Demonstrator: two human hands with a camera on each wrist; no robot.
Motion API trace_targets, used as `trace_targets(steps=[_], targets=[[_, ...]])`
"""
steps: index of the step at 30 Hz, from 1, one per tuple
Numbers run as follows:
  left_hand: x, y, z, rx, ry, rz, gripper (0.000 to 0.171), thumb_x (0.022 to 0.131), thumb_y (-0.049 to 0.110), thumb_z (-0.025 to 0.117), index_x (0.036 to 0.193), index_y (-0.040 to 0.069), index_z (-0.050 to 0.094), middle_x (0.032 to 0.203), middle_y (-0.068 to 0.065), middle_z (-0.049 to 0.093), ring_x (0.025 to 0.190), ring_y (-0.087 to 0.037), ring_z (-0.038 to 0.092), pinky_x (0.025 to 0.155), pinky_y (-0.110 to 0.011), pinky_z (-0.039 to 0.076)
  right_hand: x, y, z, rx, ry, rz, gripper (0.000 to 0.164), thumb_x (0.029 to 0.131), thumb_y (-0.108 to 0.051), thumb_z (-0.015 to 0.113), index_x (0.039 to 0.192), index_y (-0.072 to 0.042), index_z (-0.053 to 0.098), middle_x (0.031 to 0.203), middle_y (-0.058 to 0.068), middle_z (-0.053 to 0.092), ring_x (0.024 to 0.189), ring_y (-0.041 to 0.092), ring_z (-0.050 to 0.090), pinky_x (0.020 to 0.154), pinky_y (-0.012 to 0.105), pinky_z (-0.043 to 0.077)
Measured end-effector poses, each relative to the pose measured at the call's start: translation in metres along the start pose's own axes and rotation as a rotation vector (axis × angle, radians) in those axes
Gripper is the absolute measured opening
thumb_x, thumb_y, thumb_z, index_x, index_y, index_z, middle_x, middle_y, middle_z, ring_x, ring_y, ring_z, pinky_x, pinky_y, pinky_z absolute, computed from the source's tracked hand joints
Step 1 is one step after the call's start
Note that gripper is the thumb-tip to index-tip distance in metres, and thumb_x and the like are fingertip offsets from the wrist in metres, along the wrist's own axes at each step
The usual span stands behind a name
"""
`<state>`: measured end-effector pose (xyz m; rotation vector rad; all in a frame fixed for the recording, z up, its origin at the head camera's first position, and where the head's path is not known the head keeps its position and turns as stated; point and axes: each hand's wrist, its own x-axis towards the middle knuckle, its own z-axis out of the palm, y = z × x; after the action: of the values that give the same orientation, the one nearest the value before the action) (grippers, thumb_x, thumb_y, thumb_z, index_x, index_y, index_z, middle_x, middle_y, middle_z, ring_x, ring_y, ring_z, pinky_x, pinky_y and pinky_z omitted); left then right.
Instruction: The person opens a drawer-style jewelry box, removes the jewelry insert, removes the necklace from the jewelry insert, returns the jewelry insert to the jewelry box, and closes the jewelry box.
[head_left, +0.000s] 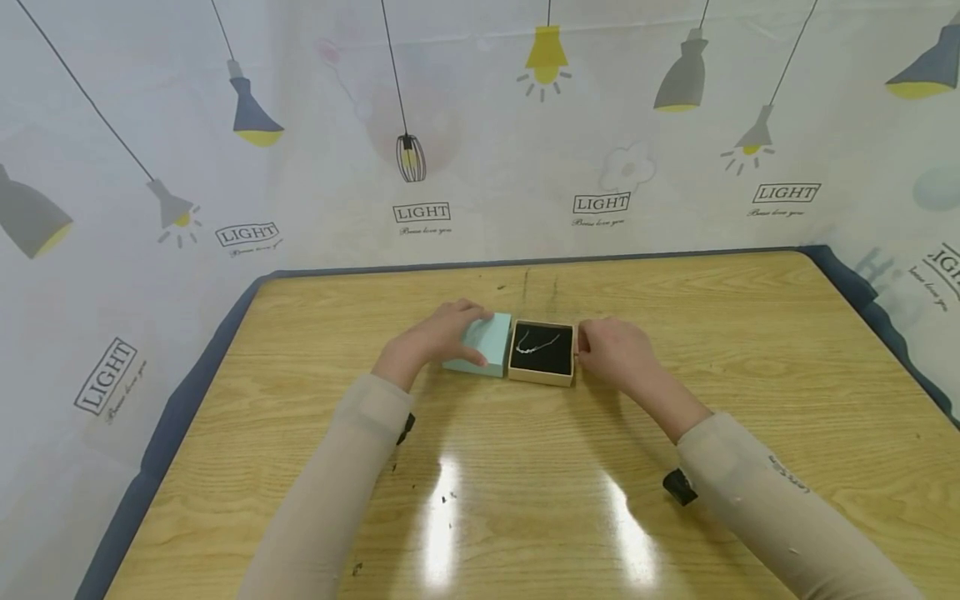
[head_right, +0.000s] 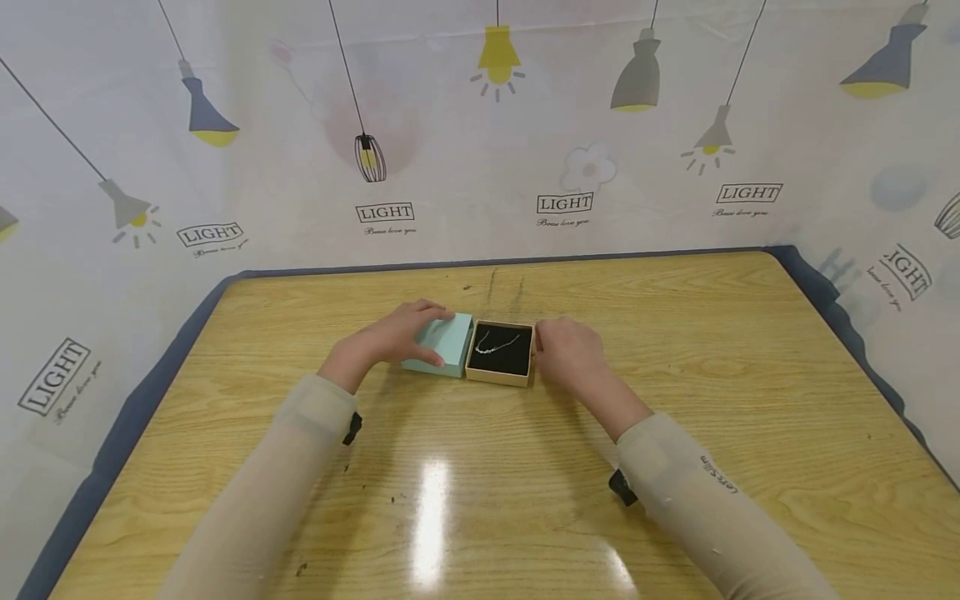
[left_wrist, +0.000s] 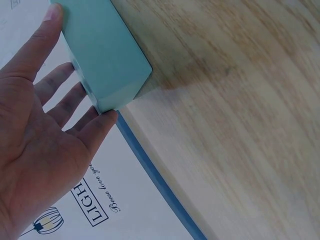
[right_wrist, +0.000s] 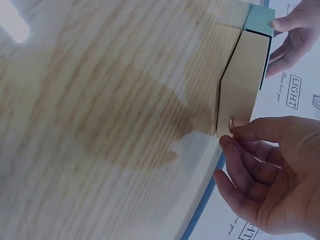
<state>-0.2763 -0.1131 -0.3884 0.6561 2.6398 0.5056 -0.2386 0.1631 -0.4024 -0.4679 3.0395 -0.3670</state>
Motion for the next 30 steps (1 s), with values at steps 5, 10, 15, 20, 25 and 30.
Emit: trace_targets(steps=[5, 10, 15, 20, 25, 30], targets=[[-0.0001, -0.0002, 0.0, 0.001, 0.002, 0.001, 0.086, 0.082, 0.036, 0.081, 0.154, 0.015, 0.038, 0.162, -0.011, 0.031, 0.151, -0.033, 0.027, 0.126, -0.051, 0.025, 0.0004, 0.0015, -0.0004, 0.0, 0.0, 0.0, 0.008, 0.087, -0.011, 0.069, 0.08, -0.009, 0.065, 0.076, 0.005, 0.067, 0.068, 0.021, 0.061, 0.056, 0.035, 0.051], [0.0, -0.0006, 0.0001, -0.003, 0.003, 0.0, 0.086, 0.082, 0.036, 0.081, 0.154, 0.016, 0.038, 0.163, -0.01, 0.03, 0.151, -0.033, 0.027, 0.125, -0.051, 0.025, 0.0007, 0.0029, -0.0011, 0.008, -0.013, 0.006, 0.011, 0.088, -0.015, 0.071, 0.08, -0.009, 0.065, 0.076, 0.005, 0.067, 0.068, 0.02, 0.06, 0.055, 0.034, 0.051], [-0.0005, 0.0, -0.0002, -0.007, 0.003, -0.004, 0.086, 0.081, 0.035, 0.081, 0.154, 0.016, 0.038, 0.163, -0.01, 0.03, 0.151, -0.032, 0.026, 0.126, -0.051, 0.024, 0.0004, 0.0027, -0.0025, 0.014, -0.038, 0.026, 0.015, 0.089, -0.02, 0.073, 0.081, -0.009, 0.065, 0.077, 0.005, 0.067, 0.067, 0.019, 0.059, 0.055, 0.033, 0.05], [-0.001, 0.0, -0.0001, -0.008, -0.002, -0.007, 0.086, 0.082, 0.035, 0.081, 0.154, 0.016, 0.038, 0.163, -0.01, 0.029, 0.151, -0.032, 0.026, 0.126, -0.051, 0.024, 0.0, 0.0019, -0.0049, 0.008, -0.054, 0.038, 0.014, 0.09, -0.018, 0.072, 0.082, -0.009, 0.065, 0.078, 0.006, 0.067, 0.066, 0.019, 0.059, 0.054, 0.032, 0.049], [-0.0012, 0.0001, -0.0004, -0.004, -0.004, -0.007, 0.086, 0.082, 0.036, 0.08, 0.154, 0.017, 0.037, 0.163, -0.01, 0.029, 0.151, -0.032, 0.026, 0.125, -0.052, 0.024, 0.0002, 0.002, -0.0072, 0.004, -0.04, 0.032, 0.011, 0.089, -0.013, 0.07, 0.082, -0.008, 0.065, 0.077, 0.006, 0.067, 0.066, 0.019, 0.059, 0.054, 0.032, 0.049], [-0.0014, 0.0002, -0.0005, -0.002, -0.002, -0.007, 0.086, 0.082, 0.036, 0.08, 0.154, 0.016, 0.037, 0.163, -0.009, 0.029, 0.151, -0.032, 0.026, 0.125, -0.052, 0.024, 0.0003, 0.0013, -0.0086, -0.002, -0.026, 0.026, 0.009, 0.089, -0.01, 0.068, 0.081, -0.008, 0.064, 0.076, 0.006, 0.066, 0.066, 0.019, 0.058, 0.054, 0.032, 0.048]])
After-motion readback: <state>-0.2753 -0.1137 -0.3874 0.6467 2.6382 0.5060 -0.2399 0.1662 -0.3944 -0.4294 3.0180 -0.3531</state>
